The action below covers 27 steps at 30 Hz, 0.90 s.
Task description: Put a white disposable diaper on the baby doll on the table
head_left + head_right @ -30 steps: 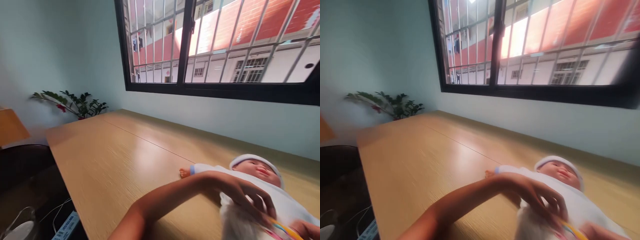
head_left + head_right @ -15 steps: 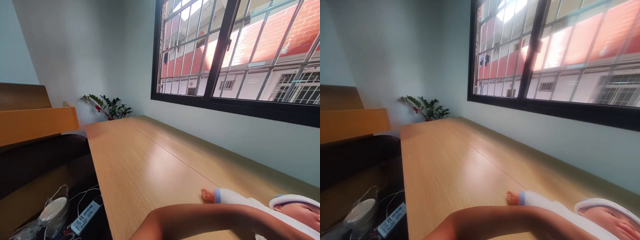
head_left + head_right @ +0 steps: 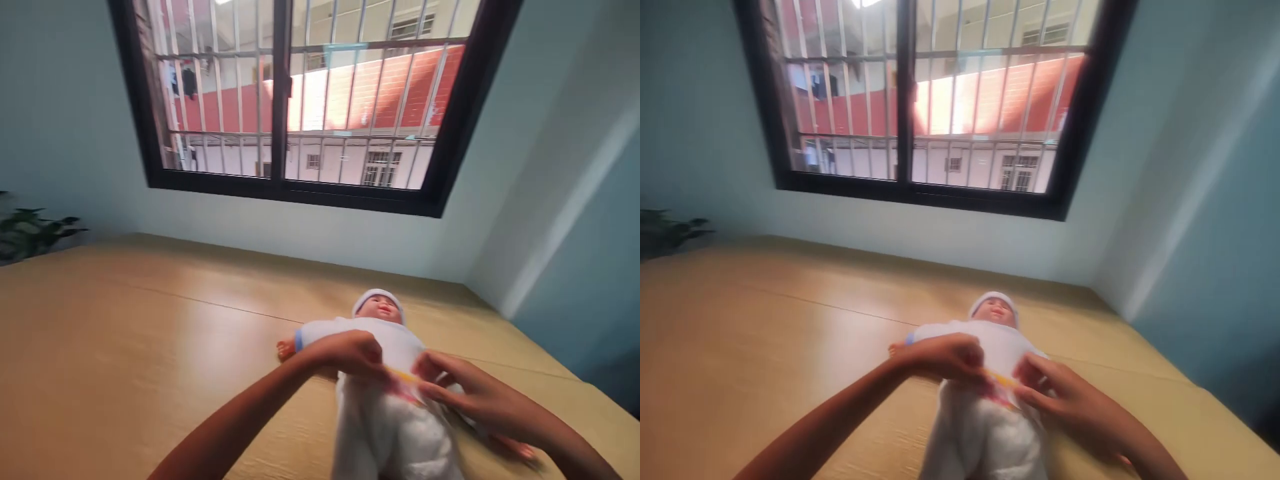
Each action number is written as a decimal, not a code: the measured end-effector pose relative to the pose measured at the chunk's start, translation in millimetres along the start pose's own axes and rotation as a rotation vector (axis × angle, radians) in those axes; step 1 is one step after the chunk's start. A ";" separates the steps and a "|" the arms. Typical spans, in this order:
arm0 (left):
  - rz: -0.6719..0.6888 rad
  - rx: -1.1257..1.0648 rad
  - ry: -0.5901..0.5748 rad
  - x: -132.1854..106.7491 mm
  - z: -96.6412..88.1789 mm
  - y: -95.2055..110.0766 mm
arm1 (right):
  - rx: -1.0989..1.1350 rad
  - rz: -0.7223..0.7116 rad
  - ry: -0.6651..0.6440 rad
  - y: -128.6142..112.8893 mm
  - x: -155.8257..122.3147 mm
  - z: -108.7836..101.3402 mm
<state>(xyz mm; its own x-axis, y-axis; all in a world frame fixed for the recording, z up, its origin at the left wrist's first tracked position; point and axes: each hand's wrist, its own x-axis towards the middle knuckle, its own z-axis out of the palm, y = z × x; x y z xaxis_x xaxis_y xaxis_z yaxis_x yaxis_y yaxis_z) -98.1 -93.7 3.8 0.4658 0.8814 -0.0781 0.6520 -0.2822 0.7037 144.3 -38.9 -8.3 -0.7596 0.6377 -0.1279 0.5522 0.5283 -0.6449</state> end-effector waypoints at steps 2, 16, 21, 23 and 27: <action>-0.022 0.040 0.029 0.5 -1.5 -1.5 | -0.020 0.014 -0.053 4.3 -1.5 -5.2; -0.100 -0.213 -0.131 19.8 -2.2 -13.3 | 0.315 -0.141 -0.201 28.5 3.7 -10.3; -0.123 -0.257 -0.130 17.5 -0.6 -11.4 | 0.273 -0.079 -0.154 17.2 -2.1 -4.6; -0.130 -0.251 -0.131 17.1 -0.7 -10.4 | 0.262 -0.043 -0.133 15.1 -2.1 -2.9; -0.178 -0.204 -0.090 16.6 -1.6 -8.5 | 0.161 -0.014 -0.030 8.6 -2.9 -5.5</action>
<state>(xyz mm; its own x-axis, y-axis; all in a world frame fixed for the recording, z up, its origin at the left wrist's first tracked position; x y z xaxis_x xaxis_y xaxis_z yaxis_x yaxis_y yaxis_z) -96.8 -76.0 -2.4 0.4123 0.8703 -0.2694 0.5989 -0.0361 0.8000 153.2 -33.1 -9.3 -0.7779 0.6128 -0.1386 0.4808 0.4386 -0.7592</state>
